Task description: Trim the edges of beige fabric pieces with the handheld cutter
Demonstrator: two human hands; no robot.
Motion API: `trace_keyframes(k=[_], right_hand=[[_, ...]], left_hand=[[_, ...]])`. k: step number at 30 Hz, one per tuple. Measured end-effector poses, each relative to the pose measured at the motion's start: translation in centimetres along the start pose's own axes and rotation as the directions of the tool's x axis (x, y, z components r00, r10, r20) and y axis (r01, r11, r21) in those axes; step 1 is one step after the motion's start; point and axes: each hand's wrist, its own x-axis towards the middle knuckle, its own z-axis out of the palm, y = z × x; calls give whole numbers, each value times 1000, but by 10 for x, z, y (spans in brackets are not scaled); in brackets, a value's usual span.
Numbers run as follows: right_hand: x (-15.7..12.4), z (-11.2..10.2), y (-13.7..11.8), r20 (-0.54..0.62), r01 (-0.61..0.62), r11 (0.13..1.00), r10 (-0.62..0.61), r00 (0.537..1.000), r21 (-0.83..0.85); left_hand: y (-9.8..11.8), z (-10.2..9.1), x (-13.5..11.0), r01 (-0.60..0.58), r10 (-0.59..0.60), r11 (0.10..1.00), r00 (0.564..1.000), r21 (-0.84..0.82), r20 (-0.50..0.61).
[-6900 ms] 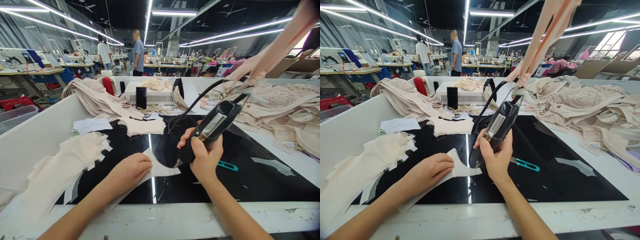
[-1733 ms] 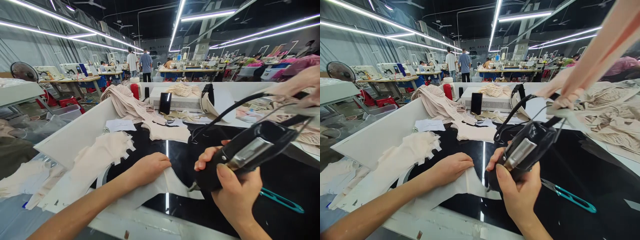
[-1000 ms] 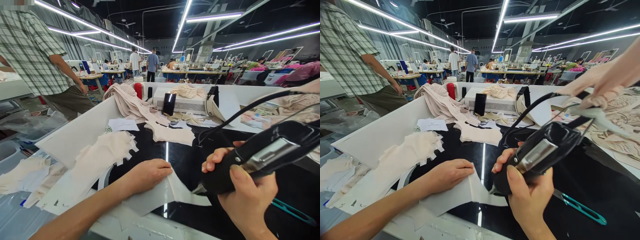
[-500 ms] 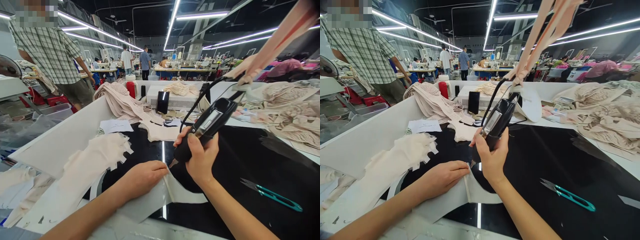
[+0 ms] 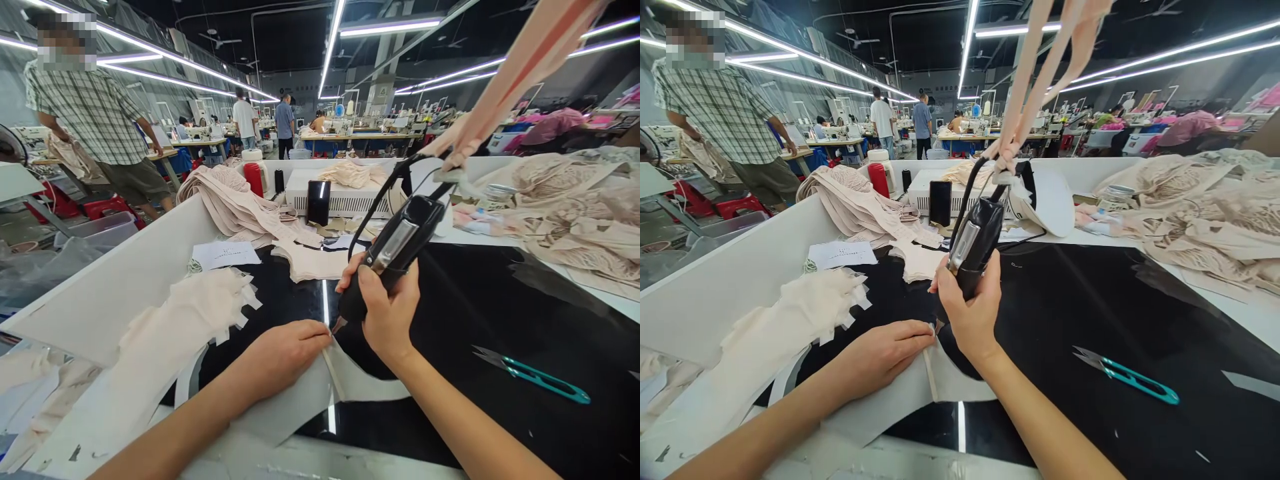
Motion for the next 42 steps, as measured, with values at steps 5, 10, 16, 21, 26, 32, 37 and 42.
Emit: trace_keyframes(k=[5,10,16,21,26,32,37,42], right_hand=[[-3,-5,-6,-17,-14,1000,14,1000,5],[-9,-13,-10,-7,2,1000,-2,1000,21],[-10,-13,-9,-8,1,1000,-1,1000,23],[-10,-12,-10,-14,-3,1000,4,1000,20],[-11,-11,-11,-26,-13,1000,14,1000,7],[-10,-7,-13,-15,-12,999,11,1000,-36],[-7,-9,-17,-7,-14,1000,14,1000,-3],[-7,-20,-22,-31,10,1000,-10,999,-13]], left_hand=[[-1,-2,-2,-14,14,1000,1000,7,-2],[-3,-1,-4,-12,12,1000,1000,17,8],[-3,-1,-3,3,-4,999,1000,33,19],[-2,-2,-3,7,-7,1000,1000,19,12],[-1,-2,-3,17,-17,1000,1000,10,21],[-3,-1,-4,27,-27,1000,999,3,37],[-5,-4,-5,-15,15,1000,1000,19,16],[6,-11,3,-60,61,998,998,19,-22]])
